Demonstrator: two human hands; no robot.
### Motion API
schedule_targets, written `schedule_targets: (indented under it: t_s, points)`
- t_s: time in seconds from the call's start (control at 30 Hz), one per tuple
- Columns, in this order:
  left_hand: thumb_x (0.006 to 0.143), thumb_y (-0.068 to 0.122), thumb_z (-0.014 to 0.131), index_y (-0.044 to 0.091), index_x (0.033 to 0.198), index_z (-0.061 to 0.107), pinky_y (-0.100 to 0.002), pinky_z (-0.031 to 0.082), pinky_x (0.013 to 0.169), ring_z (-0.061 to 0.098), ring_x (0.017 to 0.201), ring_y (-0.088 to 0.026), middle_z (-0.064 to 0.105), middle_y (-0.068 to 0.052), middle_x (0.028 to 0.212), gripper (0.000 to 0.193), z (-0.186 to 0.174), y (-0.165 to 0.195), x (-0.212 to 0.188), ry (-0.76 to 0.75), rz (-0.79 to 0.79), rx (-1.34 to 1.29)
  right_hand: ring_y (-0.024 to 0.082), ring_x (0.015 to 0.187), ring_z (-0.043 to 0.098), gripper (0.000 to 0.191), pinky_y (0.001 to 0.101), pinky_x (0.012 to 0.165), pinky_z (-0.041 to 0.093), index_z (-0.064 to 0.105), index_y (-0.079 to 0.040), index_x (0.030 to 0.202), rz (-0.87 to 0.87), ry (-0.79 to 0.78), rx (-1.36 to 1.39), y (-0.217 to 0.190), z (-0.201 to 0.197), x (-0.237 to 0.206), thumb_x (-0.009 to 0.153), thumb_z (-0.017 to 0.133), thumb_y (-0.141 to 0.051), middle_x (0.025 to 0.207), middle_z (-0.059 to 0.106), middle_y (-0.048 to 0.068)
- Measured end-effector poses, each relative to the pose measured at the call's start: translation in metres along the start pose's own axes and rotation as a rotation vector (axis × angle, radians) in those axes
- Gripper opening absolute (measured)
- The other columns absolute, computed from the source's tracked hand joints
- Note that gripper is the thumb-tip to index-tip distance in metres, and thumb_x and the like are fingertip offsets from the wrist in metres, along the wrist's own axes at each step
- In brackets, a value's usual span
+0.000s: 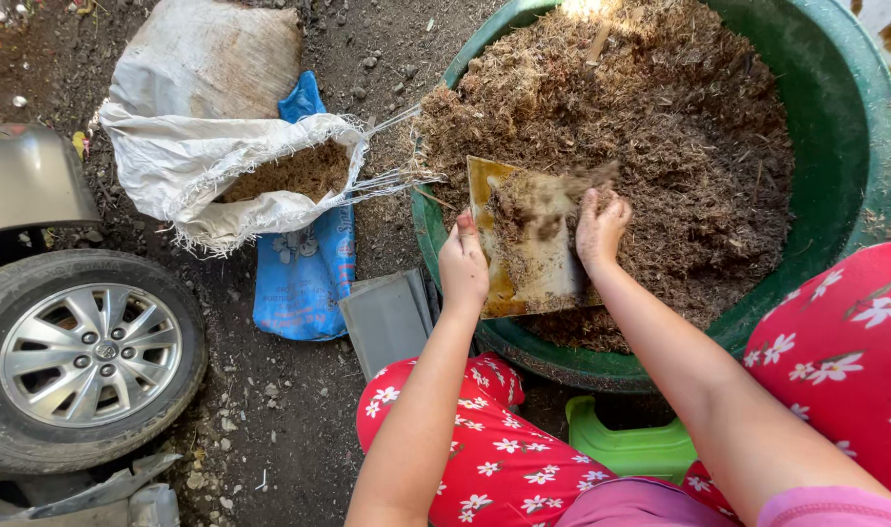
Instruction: The person sits on a small stool and repeatedly cleans rectangular metal trays by rubbing them with a handful of fibrous material taken from a large green basin. After cleaning each tray, the person places it on a stack to the right.
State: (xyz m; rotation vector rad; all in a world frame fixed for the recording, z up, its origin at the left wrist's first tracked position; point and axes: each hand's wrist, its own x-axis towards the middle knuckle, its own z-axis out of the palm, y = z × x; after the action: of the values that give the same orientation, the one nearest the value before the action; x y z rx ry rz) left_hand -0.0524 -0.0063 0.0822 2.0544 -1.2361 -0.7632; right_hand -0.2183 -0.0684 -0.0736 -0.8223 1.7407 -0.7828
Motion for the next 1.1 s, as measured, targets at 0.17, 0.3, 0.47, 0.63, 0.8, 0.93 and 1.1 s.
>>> schedule_targets:
  t_s: [0.17, 0.3, 0.47, 0.63, 0.8, 0.93, 1.1]
  points:
    - [0.101, 0.067, 0.025, 0.004, 0.141, 0.06, -0.038, 0.046, 0.105, 0.065, 0.124, -0.032, 0.071, -0.018, 0.13, 0.082, 0.009, 0.014, 0.007, -0.007, -0.061, -0.152, 0.032, 0.157, 0.014, 0.083, 0.0507, 0.125, 0.016, 0.022, -0.01, 0.161, -0.002, -0.189, 0.422, -0.023, 0.008, 0.007, 0.1, 0.026, -0.067, 0.17, 0.015, 0.014]
    - [0.101, 0.066, 0.025, 0.007, 0.142, 0.059, -0.04, 0.048, 0.097, 0.066, 0.113, -0.034, 0.071, -0.02, 0.118, 0.08, 0.013, 0.029, 0.004, -0.012, -0.039, -0.042, 0.033, 0.159, 0.005, 0.085, 0.0543, 0.126, 0.009, 0.025, -0.015, 0.163, -0.173, -0.246, 0.275, -0.065, 0.017, -0.003, 0.098, 0.028, -0.07, 0.172, 0.01, 0.016]
    - [0.103, 0.064, 0.023, 0.004, 0.13, 0.068, -0.043, 0.053, 0.089, 0.071, 0.097, -0.036, 0.075, -0.021, 0.1, 0.08, 0.018, 0.044, 0.006, -0.016, -0.026, 0.041, 0.032, 0.158, 0.004, 0.087, 0.0544, 0.126, 0.01, 0.025, -0.016, 0.164, -0.283, -0.29, 0.189, -0.101, 0.014, -0.026, 0.097, 0.036, -0.071, 0.171, 0.008, 0.018]
    - [0.104, 0.062, 0.021, 0.002, 0.133, 0.064, -0.044, 0.053, 0.09, 0.07, 0.101, -0.038, 0.074, -0.023, 0.105, 0.079, 0.025, 0.04, 0.008, -0.031, 0.023, 0.045, 0.032, 0.159, 0.008, 0.069, 0.0528, 0.127, 0.012, 0.03, -0.021, 0.163, -0.512, -0.294, 0.092, -0.114, 0.007, -0.049, 0.103, 0.045, -0.053, 0.172, 0.018, 0.015]
    - [0.103, 0.065, 0.02, 0.002, 0.131, 0.065, -0.044, 0.052, 0.094, 0.069, 0.108, -0.037, 0.073, -0.021, 0.114, 0.082, 0.025, 0.027, 0.019, -0.044, 0.028, -0.054, 0.035, 0.155, 0.029, 0.051, 0.0451, 0.125, 0.028, 0.049, -0.021, 0.153, -0.641, -0.39, 0.241, -0.098, -0.005, -0.084, 0.103, 0.053, -0.012, 0.17, 0.028, 0.016]
    - [0.102, 0.066, 0.02, 0.0, 0.128, 0.067, -0.043, 0.052, 0.097, 0.071, 0.109, -0.036, 0.075, -0.022, 0.114, 0.084, 0.021, 0.014, 0.031, -0.067, -0.029, -0.131, 0.032, 0.154, 0.037, 0.058, 0.0407, 0.122, 0.034, 0.058, -0.019, 0.146, -0.75, -0.44, 0.183, -0.072, -0.018, -0.107, 0.094, 0.057, 0.006, 0.164, 0.038, 0.018]
    - [0.103, 0.064, 0.023, 0.0, 0.14, 0.058, -0.042, 0.046, 0.105, 0.062, 0.125, -0.035, 0.067, -0.022, 0.131, 0.082, 0.02, 0.006, 0.032, -0.058, 0.037, -0.175, 0.032, 0.153, 0.039, 0.074, 0.0415, 0.123, 0.031, 0.06, -0.017, 0.146, -0.861, -0.356, 0.047, -0.074, -0.006, -0.098, 0.081, 0.05, 0.016, 0.164, 0.042, 0.015]
